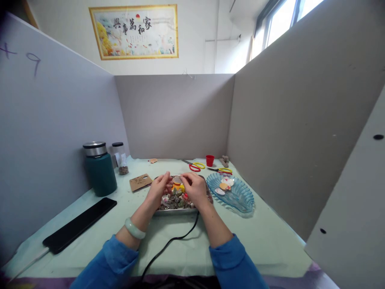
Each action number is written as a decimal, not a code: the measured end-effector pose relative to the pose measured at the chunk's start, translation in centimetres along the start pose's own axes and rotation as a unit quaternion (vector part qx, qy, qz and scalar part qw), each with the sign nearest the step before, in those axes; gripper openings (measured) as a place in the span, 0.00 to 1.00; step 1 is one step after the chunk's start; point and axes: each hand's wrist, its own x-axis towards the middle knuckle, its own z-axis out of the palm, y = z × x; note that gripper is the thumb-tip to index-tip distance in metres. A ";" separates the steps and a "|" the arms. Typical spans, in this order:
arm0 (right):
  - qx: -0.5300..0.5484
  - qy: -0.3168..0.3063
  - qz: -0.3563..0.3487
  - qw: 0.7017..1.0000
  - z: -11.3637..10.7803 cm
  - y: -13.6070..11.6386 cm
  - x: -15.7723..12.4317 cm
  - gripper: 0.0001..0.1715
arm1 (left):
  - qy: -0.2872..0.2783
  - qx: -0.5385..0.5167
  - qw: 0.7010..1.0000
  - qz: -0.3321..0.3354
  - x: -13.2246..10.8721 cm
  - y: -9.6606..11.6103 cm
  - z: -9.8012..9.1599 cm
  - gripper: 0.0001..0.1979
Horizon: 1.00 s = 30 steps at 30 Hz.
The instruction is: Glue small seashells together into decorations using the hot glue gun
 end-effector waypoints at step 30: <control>-0.012 -0.035 -0.004 0.999 0.1 0.1 -0.3 0.10 | -0.040 0.096 0.984 0.141 0.3 -0.5 -0.2 0.10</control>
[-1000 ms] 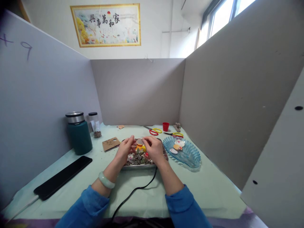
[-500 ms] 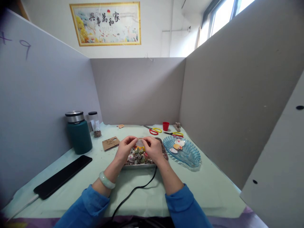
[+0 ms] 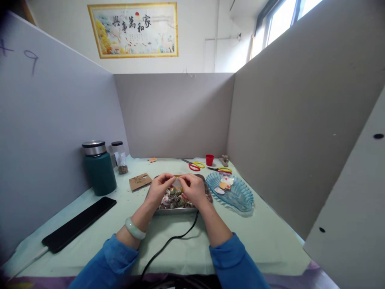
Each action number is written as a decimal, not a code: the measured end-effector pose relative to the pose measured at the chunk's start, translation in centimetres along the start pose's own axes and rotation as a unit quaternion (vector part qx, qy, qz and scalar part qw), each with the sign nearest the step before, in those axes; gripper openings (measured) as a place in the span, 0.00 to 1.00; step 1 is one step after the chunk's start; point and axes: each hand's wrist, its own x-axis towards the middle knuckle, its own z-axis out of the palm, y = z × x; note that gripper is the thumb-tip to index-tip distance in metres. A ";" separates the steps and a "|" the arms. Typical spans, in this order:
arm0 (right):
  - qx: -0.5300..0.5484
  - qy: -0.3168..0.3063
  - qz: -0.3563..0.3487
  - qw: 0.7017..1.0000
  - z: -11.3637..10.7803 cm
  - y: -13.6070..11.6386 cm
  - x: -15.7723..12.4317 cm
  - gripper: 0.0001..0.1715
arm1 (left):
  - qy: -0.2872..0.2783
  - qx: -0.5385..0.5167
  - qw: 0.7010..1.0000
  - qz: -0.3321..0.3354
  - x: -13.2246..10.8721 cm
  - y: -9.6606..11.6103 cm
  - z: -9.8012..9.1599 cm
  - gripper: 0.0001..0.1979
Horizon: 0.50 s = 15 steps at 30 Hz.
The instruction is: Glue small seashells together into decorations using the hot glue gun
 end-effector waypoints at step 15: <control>-0.028 -0.013 -0.017 0.999 0.1 0.2 -0.1 0.09 | 0.001 0.173 0.967 0.185 -0.3 0.5 0.0 0.04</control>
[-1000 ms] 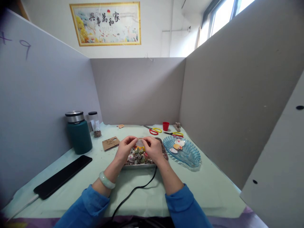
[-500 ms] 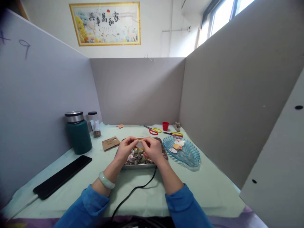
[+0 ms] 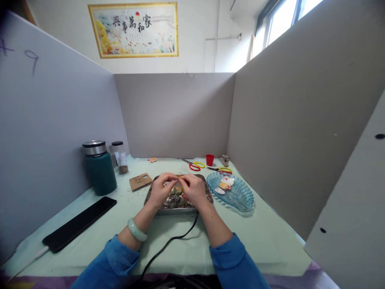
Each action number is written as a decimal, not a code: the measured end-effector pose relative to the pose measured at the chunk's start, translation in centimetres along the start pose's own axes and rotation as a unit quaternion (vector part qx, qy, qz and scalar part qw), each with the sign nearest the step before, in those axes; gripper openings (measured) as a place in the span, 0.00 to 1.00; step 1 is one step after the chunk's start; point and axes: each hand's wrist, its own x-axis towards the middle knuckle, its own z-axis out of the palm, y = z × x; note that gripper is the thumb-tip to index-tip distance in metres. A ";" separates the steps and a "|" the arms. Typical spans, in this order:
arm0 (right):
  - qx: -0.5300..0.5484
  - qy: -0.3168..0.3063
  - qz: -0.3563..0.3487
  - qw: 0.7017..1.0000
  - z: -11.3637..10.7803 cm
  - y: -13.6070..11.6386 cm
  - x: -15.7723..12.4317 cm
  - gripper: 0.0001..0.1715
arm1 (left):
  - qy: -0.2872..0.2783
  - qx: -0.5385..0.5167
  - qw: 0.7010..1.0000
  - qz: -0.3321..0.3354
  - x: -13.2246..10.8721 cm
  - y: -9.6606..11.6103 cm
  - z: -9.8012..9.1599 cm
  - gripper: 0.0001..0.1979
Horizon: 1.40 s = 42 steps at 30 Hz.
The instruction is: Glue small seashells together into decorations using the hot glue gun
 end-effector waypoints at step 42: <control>0.005 0.030 0.027 0.999 -0.1 -0.1 0.0 0.11 | 0.110 -0.008 0.986 -0.123 -0.1 0.1 -0.1 0.12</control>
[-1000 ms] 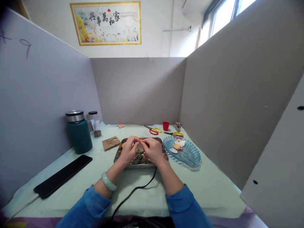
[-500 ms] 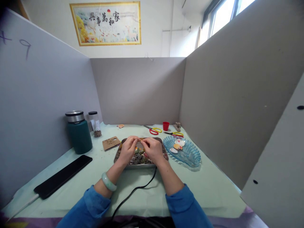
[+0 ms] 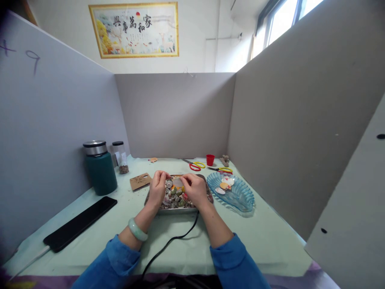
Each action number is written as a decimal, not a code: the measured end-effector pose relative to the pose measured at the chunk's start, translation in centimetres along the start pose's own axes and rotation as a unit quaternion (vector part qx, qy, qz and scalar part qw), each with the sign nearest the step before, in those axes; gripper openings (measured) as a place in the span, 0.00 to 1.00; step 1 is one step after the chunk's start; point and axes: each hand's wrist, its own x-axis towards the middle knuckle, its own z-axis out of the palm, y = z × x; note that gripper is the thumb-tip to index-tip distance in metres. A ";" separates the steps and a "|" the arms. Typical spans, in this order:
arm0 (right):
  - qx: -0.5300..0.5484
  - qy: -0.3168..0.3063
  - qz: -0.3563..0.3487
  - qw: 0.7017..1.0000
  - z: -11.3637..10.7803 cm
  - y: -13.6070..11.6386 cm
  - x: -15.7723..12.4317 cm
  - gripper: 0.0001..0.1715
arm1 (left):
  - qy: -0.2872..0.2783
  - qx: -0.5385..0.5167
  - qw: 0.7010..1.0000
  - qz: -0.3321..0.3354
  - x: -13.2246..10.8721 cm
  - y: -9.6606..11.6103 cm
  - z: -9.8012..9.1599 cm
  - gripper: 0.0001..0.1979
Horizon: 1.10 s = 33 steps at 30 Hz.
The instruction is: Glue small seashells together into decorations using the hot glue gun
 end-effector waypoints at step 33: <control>0.043 -0.020 0.039 0.998 -0.1 0.2 0.1 0.15 | -0.093 -0.105 0.987 -0.082 0.2 -0.8 0.7 0.12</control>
